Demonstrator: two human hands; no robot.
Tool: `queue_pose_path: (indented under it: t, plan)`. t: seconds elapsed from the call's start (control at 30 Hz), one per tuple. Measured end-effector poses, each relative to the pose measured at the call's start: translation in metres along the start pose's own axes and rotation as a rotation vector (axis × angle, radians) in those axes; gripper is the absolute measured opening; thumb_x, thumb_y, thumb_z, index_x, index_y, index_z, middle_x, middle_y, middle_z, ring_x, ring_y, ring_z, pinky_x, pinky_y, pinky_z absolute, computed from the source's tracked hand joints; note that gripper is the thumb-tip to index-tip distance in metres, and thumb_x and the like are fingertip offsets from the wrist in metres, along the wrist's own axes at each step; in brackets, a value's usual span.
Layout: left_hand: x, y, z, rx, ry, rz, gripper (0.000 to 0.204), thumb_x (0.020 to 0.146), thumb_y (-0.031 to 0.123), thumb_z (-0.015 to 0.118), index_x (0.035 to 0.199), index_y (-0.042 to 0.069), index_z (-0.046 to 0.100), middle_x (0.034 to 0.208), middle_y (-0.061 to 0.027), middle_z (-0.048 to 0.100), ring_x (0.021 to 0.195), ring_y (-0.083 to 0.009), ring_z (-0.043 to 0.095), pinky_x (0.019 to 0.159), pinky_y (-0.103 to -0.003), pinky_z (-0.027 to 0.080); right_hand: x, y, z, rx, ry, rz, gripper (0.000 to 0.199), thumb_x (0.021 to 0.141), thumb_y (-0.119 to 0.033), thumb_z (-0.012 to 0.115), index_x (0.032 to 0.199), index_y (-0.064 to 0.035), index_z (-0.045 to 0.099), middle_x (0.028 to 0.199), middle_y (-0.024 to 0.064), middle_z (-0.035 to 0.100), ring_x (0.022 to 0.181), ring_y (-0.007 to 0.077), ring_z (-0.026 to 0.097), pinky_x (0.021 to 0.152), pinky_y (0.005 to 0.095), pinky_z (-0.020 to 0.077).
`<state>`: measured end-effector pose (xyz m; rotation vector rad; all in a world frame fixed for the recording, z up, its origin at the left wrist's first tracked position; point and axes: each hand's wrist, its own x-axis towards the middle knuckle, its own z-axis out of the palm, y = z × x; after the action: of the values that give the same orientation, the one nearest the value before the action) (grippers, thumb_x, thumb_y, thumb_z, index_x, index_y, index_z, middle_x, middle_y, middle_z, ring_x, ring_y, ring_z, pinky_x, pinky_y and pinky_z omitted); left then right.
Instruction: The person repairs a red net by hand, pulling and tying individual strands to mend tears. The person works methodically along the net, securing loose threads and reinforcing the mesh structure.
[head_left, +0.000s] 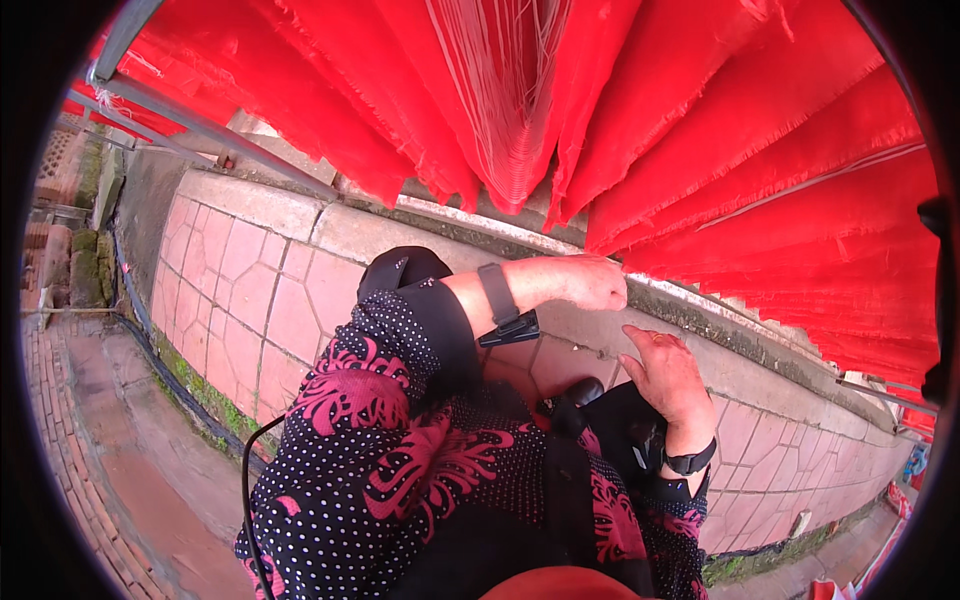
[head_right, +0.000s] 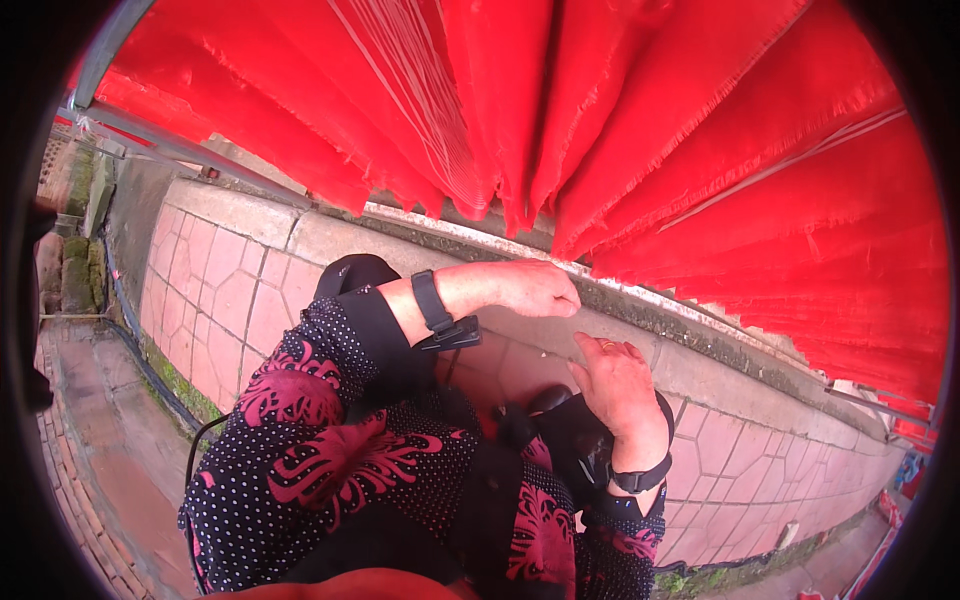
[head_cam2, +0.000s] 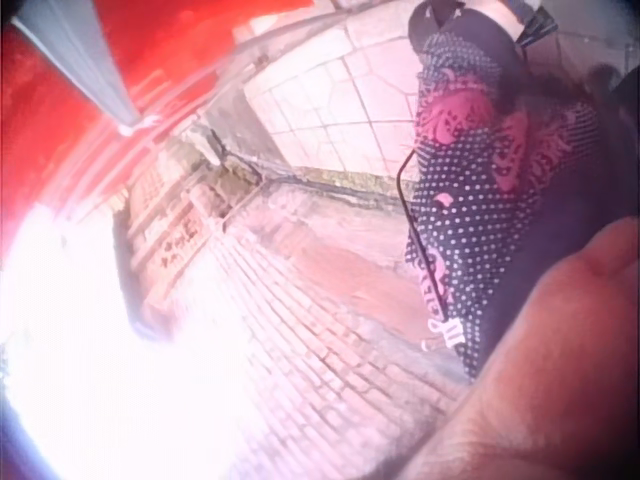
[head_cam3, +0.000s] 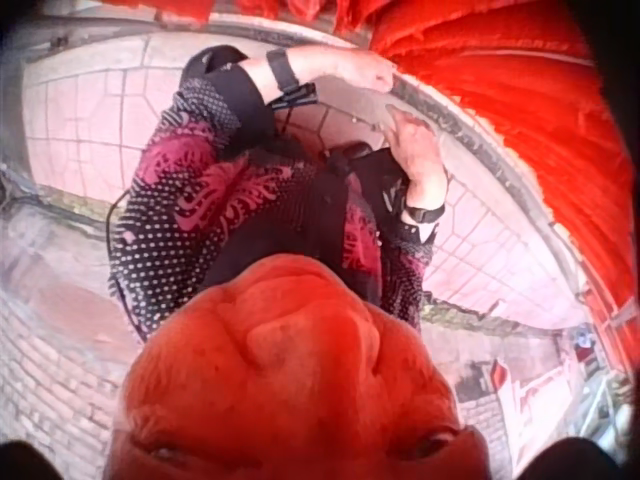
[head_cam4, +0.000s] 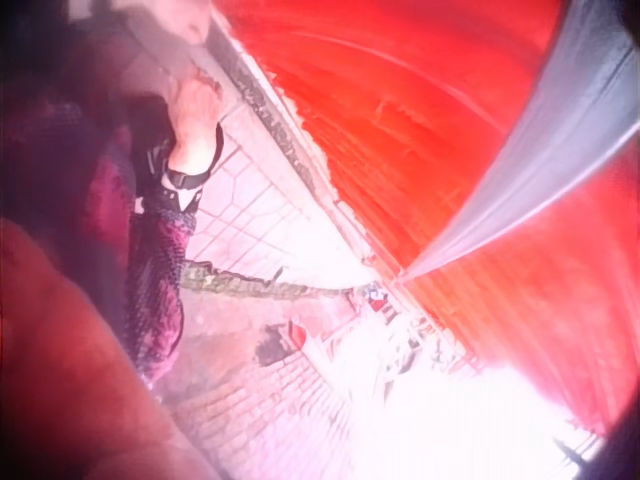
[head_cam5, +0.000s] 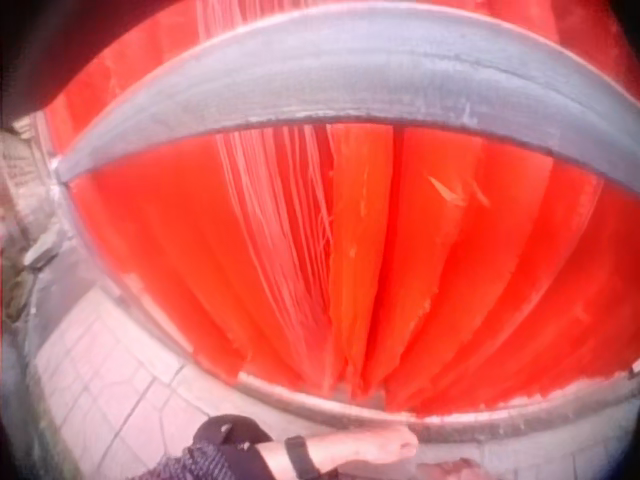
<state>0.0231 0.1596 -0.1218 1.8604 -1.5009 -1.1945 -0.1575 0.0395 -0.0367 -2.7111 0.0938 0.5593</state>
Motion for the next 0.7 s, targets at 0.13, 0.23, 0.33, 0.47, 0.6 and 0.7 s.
queue_pose_path:
  t: [0.13, 0.23, 0.33, 0.47, 0.6, 0.7]
  plan:
    - [-0.005, 0.004, 0.007, 0.001, -0.010, -0.048, 0.031, 0.087, 0.028, 0.055, 0.106, 0.008, 0.069, 0.105, -0.0162, 0.068, 0.100, -0.0350, 0.064, 0.088, -0.045, 0.049, 0.000, 0.002, 0.003, -0.031, 0.032, -0.009, 0.041, 0.087, -0.024, 0.066, 0.123, -0.0052, 0.059, 0.111, 0.0172, 0.067, 0.103, 0.0345, 0.063, 0.095, 0.0444, 0.0461]
    - [-0.005, 0.005, 0.004, 0.004, -0.034, -0.054, 0.032, 0.087, 0.028, 0.054, 0.106, 0.008, 0.069, 0.105, -0.0161, 0.068, 0.100, -0.0359, 0.064, 0.088, -0.045, 0.049, 0.001, 0.001, 0.005, -0.022, 0.026, -0.006, 0.041, 0.087, -0.024, 0.066, 0.123, -0.0051, 0.059, 0.110, 0.0171, 0.067, 0.102, 0.0347, 0.063, 0.094, 0.0439, 0.0465]
    - [-0.006, 0.008, 0.001, 0.010, -0.038, -0.054, 0.032, 0.086, 0.028, 0.053, 0.106, 0.008, 0.069, 0.104, -0.0162, 0.068, 0.099, -0.0366, 0.063, 0.087, -0.046, 0.050, 0.004, 0.001, 0.003, -0.013, 0.016, -0.015, 0.040, 0.087, -0.023, 0.066, 0.122, -0.0049, 0.060, 0.109, 0.0173, 0.067, 0.102, 0.0345, 0.063, 0.094, 0.0437, 0.0467]
    - [-0.009, 0.011, 0.001, 0.016, -0.033, -0.034, 0.032, 0.086, 0.028, 0.052, 0.105, 0.008, 0.069, 0.103, -0.0166, 0.068, 0.099, -0.0371, 0.064, 0.088, -0.046, 0.050, 0.007, 0.001, 0.002, -0.023, 0.014, -0.018, 0.039, 0.087, -0.023, 0.066, 0.121, -0.0046, 0.060, 0.108, 0.0175, 0.067, 0.102, 0.0343, 0.063, 0.093, 0.0440, 0.0469]
    - [-0.008, 0.013, 0.001, 0.011, -0.040, -0.033, 0.033, 0.086, 0.028, 0.052, 0.105, 0.007, 0.069, 0.104, -0.0173, 0.068, 0.100, -0.0372, 0.064, 0.088, -0.046, 0.050, 0.008, 0.001, 0.004, -0.018, 0.010, -0.018, 0.039, 0.087, -0.023, 0.066, 0.121, -0.0043, 0.060, 0.106, 0.0175, 0.067, 0.102, 0.0344, 0.063, 0.092, 0.0439, 0.0472]
    - [-0.007, 0.012, 0.001, 0.011, -0.030, -0.017, 0.033, 0.086, 0.028, 0.052, 0.106, 0.007, 0.069, 0.105, -0.0175, 0.068, 0.101, -0.0370, 0.064, 0.088, -0.046, 0.050, 0.008, 0.002, 0.004, -0.016, 0.017, -0.025, 0.039, 0.087, -0.022, 0.066, 0.120, -0.0040, 0.060, 0.105, 0.0177, 0.067, 0.101, 0.0346, 0.063, 0.092, 0.0439, 0.0474]
